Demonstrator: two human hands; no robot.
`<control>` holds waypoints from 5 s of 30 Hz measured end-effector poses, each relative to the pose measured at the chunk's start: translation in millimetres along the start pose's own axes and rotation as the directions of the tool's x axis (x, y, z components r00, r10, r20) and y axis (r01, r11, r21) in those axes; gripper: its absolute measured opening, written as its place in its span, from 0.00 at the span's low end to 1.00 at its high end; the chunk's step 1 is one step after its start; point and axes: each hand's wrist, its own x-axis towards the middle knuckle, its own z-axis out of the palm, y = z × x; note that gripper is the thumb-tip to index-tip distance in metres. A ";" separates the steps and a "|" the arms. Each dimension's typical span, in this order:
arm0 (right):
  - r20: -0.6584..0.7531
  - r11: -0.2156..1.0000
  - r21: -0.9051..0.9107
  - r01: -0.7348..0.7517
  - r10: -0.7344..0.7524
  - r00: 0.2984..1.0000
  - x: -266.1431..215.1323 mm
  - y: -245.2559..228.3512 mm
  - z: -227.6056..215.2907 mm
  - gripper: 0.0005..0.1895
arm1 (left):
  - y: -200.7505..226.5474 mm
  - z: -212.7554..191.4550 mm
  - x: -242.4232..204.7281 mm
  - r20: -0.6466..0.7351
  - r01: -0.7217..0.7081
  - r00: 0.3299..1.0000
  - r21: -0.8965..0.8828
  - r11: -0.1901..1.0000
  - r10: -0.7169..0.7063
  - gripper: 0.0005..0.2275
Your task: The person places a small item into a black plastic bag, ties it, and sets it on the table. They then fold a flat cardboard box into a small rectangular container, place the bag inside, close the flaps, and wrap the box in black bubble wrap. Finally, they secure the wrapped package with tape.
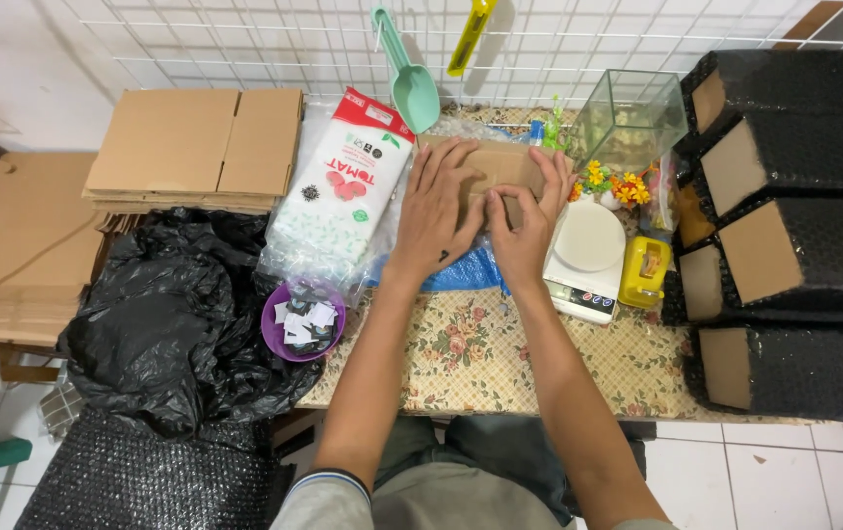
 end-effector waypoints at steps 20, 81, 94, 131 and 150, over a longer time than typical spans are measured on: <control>-0.018 0.996 -0.087 0.021 -0.023 1.000 -2.9 -0.9 2.5 0.05 | -7.4 9.5 -3.8 -0.044 -0.062 0.997 0.066 0.996 0.065 0.23; 0.497 0.793 0.593 -0.144 -0.218 0.840 -91.2 -190.7 29.3 0.17 | 61.2 -188.8 -155.4 -0.502 0.404 0.637 -0.429 0.808 -0.585 0.11; 0.614 0.527 0.783 -0.330 -0.569 0.548 -223.6 -326.9 100.8 0.16 | 64.8 -317.9 -313.2 -0.793 0.678 0.137 -0.362 0.640 -0.594 0.14; 0.779 0.820 0.572 0.000 -0.544 0.311 -433.9 -329.1 263.5 0.08 | 20.2 -319.1 -484.4 -0.679 0.999 -0.026 -0.037 -0.002 -0.734 0.30; 0.688 0.715 0.691 -0.102 -0.608 0.396 -405.6 -381.0 214.7 0.10 | 16.9 -327.5 -491.1 -0.844 0.935 -0.228 -0.329 0.132 -0.486 0.29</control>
